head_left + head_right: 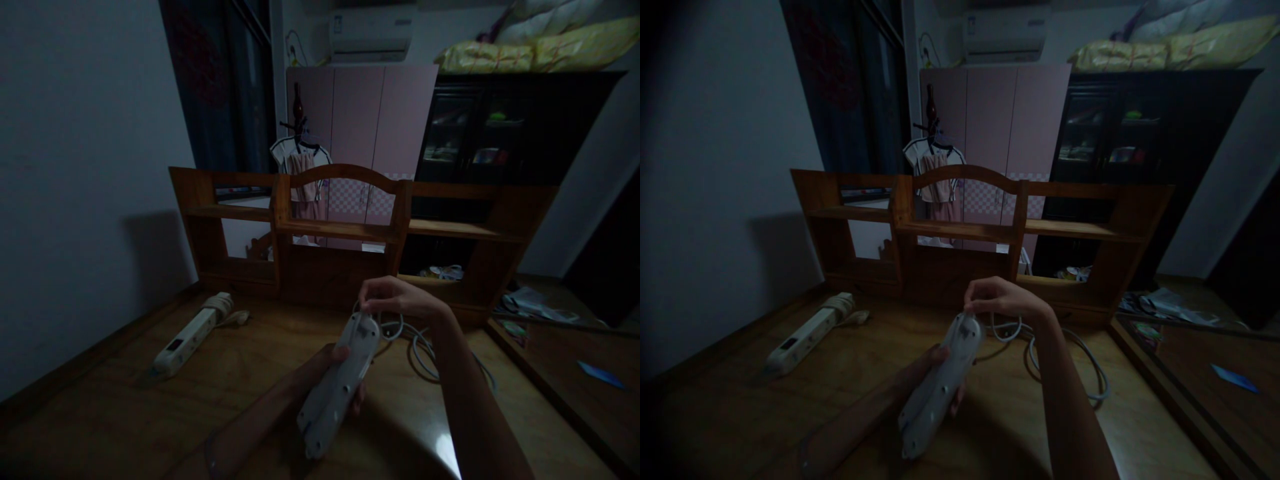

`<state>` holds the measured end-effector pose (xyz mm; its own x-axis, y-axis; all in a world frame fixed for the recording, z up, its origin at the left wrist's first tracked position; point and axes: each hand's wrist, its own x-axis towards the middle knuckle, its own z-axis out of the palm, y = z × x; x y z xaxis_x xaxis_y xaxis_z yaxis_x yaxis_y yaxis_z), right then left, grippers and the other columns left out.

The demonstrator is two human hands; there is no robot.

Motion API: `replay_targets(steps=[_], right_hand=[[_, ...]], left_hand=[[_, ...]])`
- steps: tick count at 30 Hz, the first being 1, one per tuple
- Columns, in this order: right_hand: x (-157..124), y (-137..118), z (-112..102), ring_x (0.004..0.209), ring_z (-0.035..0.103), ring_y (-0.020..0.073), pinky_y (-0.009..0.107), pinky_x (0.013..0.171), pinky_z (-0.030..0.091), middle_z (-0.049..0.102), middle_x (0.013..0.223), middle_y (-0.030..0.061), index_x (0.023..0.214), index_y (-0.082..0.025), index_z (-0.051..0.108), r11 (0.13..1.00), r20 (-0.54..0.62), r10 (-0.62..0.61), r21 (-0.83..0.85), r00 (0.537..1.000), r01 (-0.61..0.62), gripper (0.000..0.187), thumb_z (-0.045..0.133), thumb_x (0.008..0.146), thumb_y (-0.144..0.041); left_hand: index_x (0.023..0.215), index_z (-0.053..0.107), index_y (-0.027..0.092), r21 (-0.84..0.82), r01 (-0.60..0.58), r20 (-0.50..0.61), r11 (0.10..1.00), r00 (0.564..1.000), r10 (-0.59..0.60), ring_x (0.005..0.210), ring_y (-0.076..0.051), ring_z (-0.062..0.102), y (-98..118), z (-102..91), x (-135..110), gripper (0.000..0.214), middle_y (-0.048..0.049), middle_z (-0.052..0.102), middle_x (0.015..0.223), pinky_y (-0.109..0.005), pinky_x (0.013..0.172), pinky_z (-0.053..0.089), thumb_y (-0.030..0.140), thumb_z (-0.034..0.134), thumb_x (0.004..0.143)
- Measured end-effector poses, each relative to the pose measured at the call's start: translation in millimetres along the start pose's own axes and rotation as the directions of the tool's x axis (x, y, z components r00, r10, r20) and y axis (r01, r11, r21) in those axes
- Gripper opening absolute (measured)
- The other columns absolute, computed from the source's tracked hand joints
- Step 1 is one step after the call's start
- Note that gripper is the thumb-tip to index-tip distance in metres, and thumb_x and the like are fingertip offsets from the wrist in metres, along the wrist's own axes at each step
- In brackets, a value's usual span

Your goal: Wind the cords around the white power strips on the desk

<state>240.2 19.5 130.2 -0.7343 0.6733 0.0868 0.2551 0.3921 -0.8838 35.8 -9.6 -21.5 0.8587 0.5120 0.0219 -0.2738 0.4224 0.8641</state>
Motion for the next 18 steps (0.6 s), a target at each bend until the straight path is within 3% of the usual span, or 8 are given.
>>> replay_targets(steps=[5, 13, 18], right_hand=[[10, 19, -3, 0.074, 0.056, 0.0115, 0.023, 0.068, 0.045, 0.061, 0.08, 0.0018, 0.089, -0.013, 0.061, 0.999, -0.062, -0.047, 0.022, 0.997, 0.049, 0.027, 0.067, 0.08, -0.037], [18, 37, -5, 0.069, 0.056, 0.0109, 0.023, 0.063, 0.045, 0.061, 0.077, 0.0012, 0.088, -0.014, 0.061, 0.999, -0.099, -0.017, 0.037, 0.995, 0.02, 0.034, 0.068, 0.077, -0.044], [26, 47, -1, 0.068, 0.055, 0.0119, 0.023, 0.064, 0.044, 0.061, 0.075, 0.0009, 0.084, -0.012, 0.064, 1.0, -0.111, -0.001, 0.003, 0.994, 0.001, 0.039, 0.067, 0.076, -0.051]], left_hand=[[0.116, 0.052, 0.01, 0.094, -0.039, -0.034, 0.995, 0.999, 0.042, 0.059, -0.02, 0.064, 4, -0.4, -2, 0.061, -0.0085, 0.066, 0.074, -0.029, 0.054, 0.05, 0.059, 0.055, 0.079], [0.099, 0.056, 0.012, 0.142, -0.074, -0.109, 0.987, 0.99, 0.09, 0.058, -0.018, 0.062, 1, -6.5, 1, 0.049, -0.0081, 0.064, 0.074, -0.027, 0.053, 0.047, 0.057, 0.056, 0.079], [0.106, 0.055, 0.014, 0.151, -0.097, -0.121, 0.984, 0.986, 0.116, 0.06, -0.017, 0.061, -1, -1.7, 1, 0.044, -0.0062, 0.064, 0.075, -0.027, 0.056, 0.045, 0.052, 0.052, 0.084]])
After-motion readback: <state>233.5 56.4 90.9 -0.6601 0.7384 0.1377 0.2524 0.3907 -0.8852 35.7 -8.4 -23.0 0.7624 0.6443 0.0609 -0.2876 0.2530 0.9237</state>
